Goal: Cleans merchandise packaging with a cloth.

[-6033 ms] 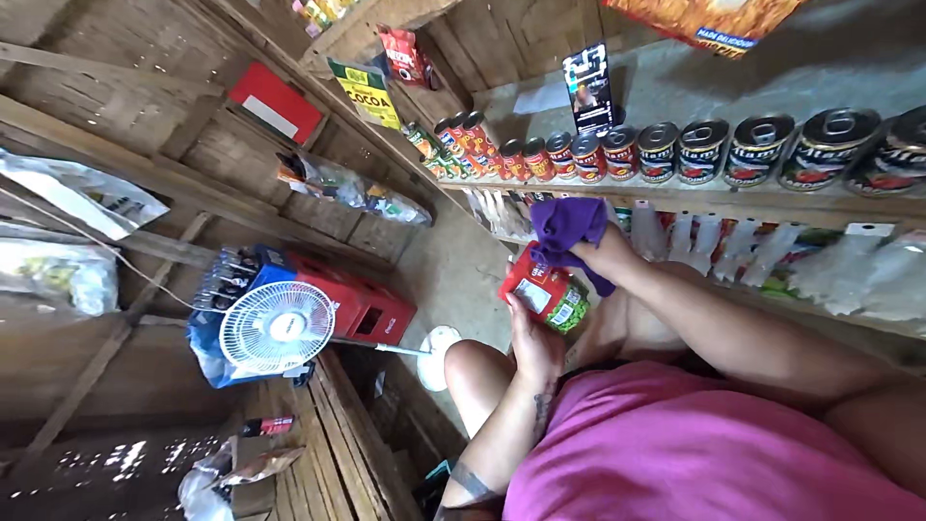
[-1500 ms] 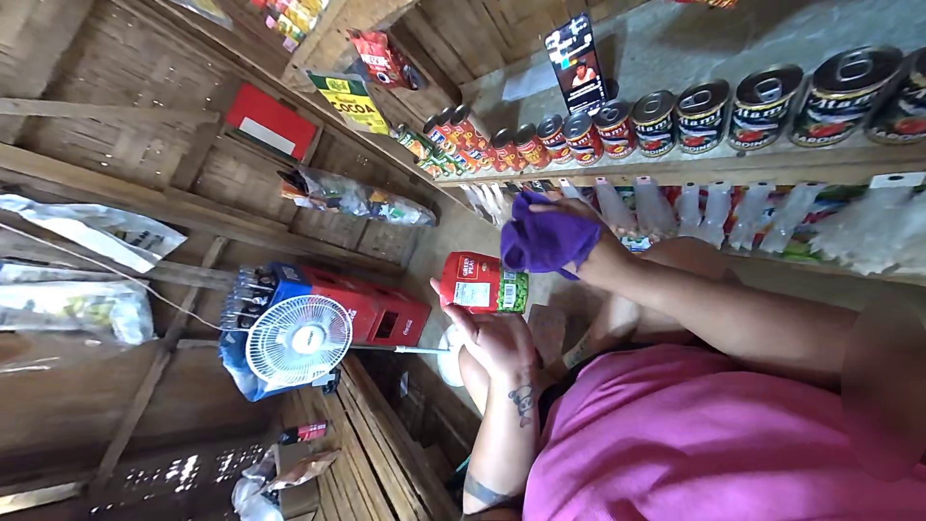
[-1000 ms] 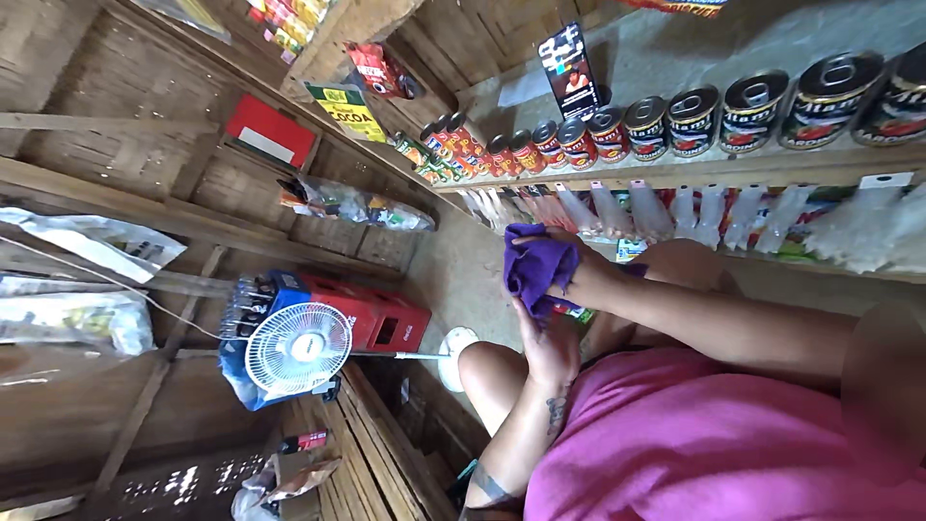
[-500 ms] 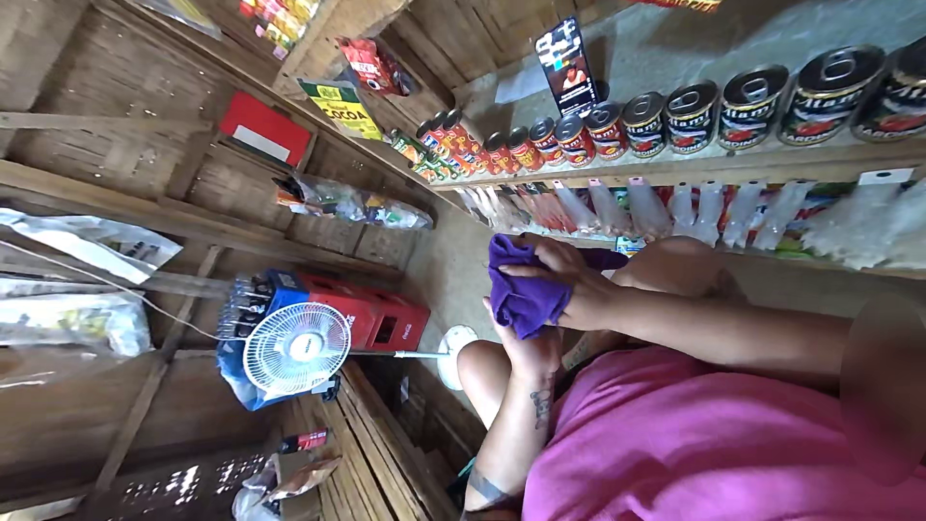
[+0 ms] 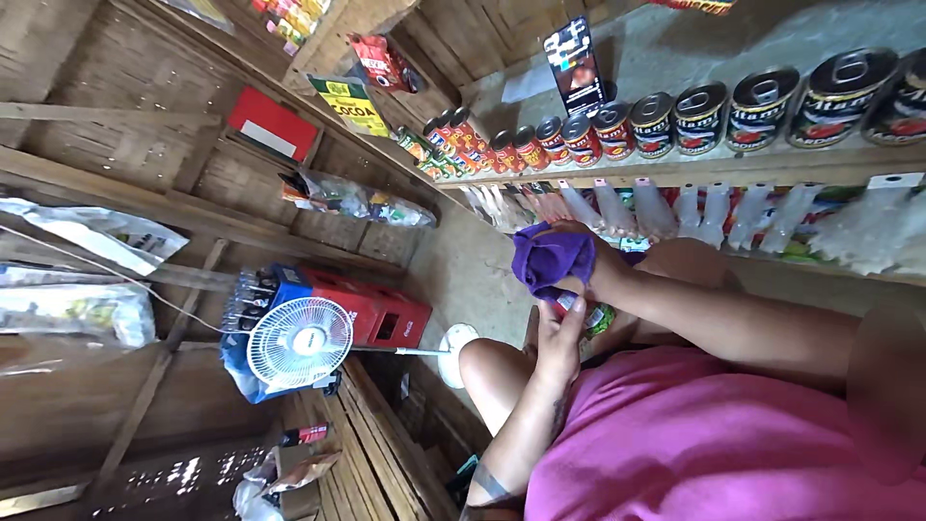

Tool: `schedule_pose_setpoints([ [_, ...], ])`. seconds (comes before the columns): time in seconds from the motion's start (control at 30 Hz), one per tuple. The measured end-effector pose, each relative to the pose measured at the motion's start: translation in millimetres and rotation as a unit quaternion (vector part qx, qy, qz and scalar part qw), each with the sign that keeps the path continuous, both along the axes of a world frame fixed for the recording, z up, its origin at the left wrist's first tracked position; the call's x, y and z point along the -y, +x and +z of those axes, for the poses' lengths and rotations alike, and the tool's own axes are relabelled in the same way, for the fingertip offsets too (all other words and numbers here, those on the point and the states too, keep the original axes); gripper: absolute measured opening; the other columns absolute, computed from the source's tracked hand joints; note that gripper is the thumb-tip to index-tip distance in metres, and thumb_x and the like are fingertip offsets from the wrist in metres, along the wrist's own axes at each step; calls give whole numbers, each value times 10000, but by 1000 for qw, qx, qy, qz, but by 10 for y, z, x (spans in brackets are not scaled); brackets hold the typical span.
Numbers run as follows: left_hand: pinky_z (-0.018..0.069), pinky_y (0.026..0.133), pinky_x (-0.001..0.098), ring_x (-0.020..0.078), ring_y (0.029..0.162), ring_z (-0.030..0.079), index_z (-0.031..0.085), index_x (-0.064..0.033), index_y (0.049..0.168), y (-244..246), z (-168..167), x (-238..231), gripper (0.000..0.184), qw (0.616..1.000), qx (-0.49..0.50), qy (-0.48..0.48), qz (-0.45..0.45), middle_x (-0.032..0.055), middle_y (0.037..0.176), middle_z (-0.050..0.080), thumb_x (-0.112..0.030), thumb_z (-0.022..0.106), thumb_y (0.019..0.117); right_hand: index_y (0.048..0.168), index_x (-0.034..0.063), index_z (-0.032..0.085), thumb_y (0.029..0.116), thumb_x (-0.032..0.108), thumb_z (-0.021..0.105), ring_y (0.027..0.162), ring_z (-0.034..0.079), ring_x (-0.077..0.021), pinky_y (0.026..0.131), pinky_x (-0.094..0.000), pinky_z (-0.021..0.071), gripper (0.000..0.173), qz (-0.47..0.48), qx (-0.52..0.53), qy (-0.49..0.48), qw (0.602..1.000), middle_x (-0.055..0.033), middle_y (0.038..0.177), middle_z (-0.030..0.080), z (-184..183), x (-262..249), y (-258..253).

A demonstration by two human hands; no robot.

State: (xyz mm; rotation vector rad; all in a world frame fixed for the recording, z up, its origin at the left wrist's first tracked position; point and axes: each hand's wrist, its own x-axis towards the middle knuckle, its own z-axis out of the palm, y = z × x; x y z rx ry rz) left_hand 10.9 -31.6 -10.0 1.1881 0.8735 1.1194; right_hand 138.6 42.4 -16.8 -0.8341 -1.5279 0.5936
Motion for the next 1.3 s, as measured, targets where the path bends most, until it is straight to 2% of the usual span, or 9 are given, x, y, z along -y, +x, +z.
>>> schedule_pose_setpoints([
  [0.07,555,966,385,133,1075,660,298,-53,1434,21,14,-4,478,1000,6,-6,11,48,1182,639,-182,503,1022,1205,40,697,856,305,784,1170,626,-209,1043,-394,490,447,8,-13,-13,1000,-120,1185,695,16,-10,-2],
  [0.2,558,957,402,157,1100,659,375,-137,1437,39,63,2,408,996,55,-30,56,40,1190,658,-344,322,1089,1251,49,674,907,268,745,1181,613,-142,1056,-335,480,414,-12,-66,-27,997,-92,1212,684,76,22,-38],
  [0.43,502,1040,436,163,1278,561,255,-390,1571,-34,126,-120,598,979,121,49,153,0,1421,554,-573,424,1028,1361,30,605,914,257,730,1301,545,-200,1134,-367,421,516,51,-11,-11,999,-130,1348,623,-10,84,-128],
  [0.57,505,1025,375,117,1239,575,293,-317,1552,-119,119,-154,536,973,103,85,189,-25,1361,591,-545,289,1067,1449,76,549,790,252,828,1374,486,-260,1157,-441,396,737,83,57,-5,995,-133,1460,551,-77,145,-191],
  [0.73,550,852,308,76,989,643,534,-177,1176,-91,142,-137,393,968,106,92,210,-28,1010,652,-411,233,1083,1480,111,533,712,261,882,1363,484,-348,1124,-510,416,856,81,81,-11,993,-190,1474,519,-129,165,-235],
  [0.87,557,945,368,115,1155,632,387,-307,1491,-180,175,-212,493,965,154,83,194,-25,1257,650,-511,195,1086,1472,142,546,700,219,897,1379,463,-331,1137,-491,414,851,119,52,-13,991,-185,1477,504,-158,136,-230],
  [0.93,553,956,377,122,1173,628,349,-354,1508,-218,208,-243,494,961,176,93,191,-36,1284,644,-548,217,1073,1473,147,546,683,172,900,1386,454,-344,1134,-503,415,866,139,42,-16,989,-192,1494,485,-176,121,-225],
  [1.1,539,984,374,109,1191,618,387,-396,1473,-217,272,-253,444,956,178,121,200,-61,1281,646,-519,212,1084,1465,120,553,695,155,884,1385,453,-316,1149,-465,401,838,168,24,-23,985,-190,1499,478,-185,108,-221],
  [1.3,561,925,364,115,1108,650,559,-235,1303,-203,214,-225,574,959,205,76,183,-14,1155,685,-534,124,1076,1433,112,584,704,51,847,1353,482,-312,1131,-459,419,777,161,23,-19,987,-185,1457,518,-166,121,-208],
])
